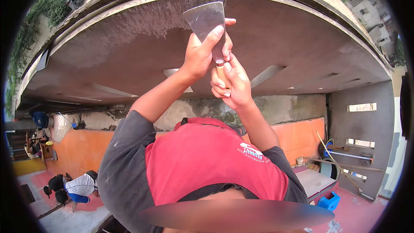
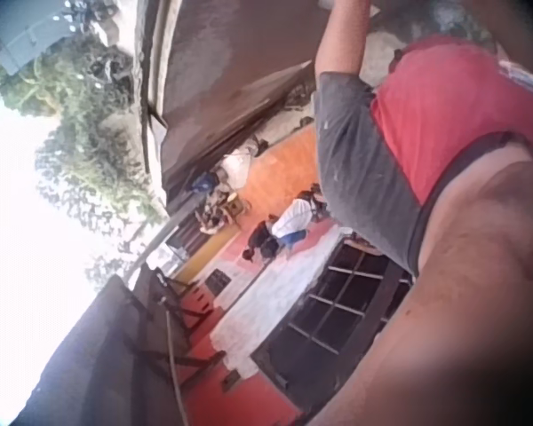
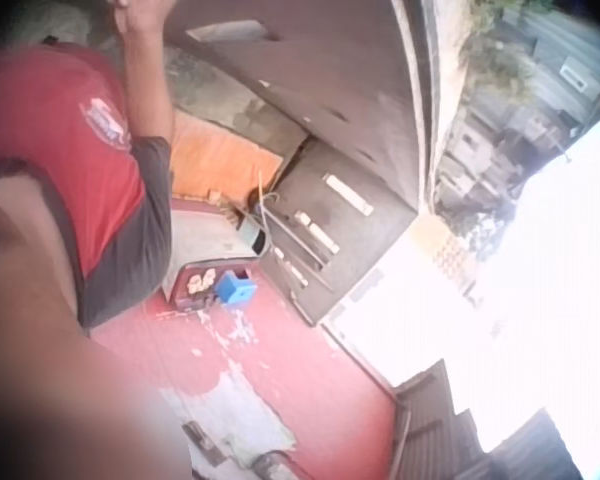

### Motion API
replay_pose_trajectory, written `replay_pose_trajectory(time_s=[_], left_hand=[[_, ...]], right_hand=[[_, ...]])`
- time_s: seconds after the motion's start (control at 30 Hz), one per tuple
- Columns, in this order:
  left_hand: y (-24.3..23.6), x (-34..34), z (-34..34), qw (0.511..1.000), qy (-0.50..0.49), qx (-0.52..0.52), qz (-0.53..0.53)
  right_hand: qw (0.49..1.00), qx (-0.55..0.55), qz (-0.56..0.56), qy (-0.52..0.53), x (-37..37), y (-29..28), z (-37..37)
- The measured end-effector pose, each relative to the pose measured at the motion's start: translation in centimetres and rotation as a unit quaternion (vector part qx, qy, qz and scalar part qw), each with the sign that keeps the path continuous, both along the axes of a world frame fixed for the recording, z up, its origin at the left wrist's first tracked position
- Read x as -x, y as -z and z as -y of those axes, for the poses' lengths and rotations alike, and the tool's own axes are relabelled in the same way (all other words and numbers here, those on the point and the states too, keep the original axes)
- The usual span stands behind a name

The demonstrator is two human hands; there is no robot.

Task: The person uses a metal trowel to smooth a reddish-brown plastered ceiling surface, then switches to a sanding block to sand the same area. The person works overhead, moving the tools across the ceiling in repeated strokes.

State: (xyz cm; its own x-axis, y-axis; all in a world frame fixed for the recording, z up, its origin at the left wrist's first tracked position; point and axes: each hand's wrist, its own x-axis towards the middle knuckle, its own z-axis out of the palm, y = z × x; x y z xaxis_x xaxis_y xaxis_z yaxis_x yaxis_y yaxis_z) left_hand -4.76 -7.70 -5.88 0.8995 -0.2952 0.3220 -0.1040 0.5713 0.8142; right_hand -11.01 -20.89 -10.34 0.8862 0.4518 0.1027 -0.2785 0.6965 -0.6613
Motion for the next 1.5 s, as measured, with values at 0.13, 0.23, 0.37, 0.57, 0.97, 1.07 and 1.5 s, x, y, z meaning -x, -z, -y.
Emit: replay_pose_trajectory(time_s=[0.13, 0.23, 0.37, 0.57, 0.97, 1.07, 1.5], left_hand=[[9.1, 1.5, -1.7, 0.994, 0.04, -0.097, 0.015], [12.6, 3.6, -2.5, 0.991, 0.048, -0.121, -0.028], [15.5, 5.5, -1.0, 0.985, 0.053, -0.1, -0.128], [16.0, 7.8, 1.3, 0.989, 0.021, -0.075, -0.128], [16.6, 11.2, -0.1, 0.962, -0.255, -0.065, -0.074], [16.4, 12.8, 1.5, 0.952, -0.285, -0.075, -0.085], [14.2, 15.0, 10.9, 0.932, -0.335, -0.074, -0.112]], right_hand=[[0.999, 0.018, -0.004, 0.039, 2.4, 4.5, 4.3], [0.996, 0.053, 0.02, 0.07, 3.2, 4.7, 7.0], [0.995, 0.085, 0.039, 0.036, 0.7, 3.9, 7.0], [0.991, 0.073, 0.099, 0.044, -6.3, 1.8, 7.0], [0.97, 0.164, 0.178, 0.001, -2.6, 5.3, 8.5], [0.955, 0.252, 0.158, -0.003, -0.7, 6.3, 10.7], [0.887, 0.358, 0.292, -0.008, 4.8, 9.8, 13.0]])
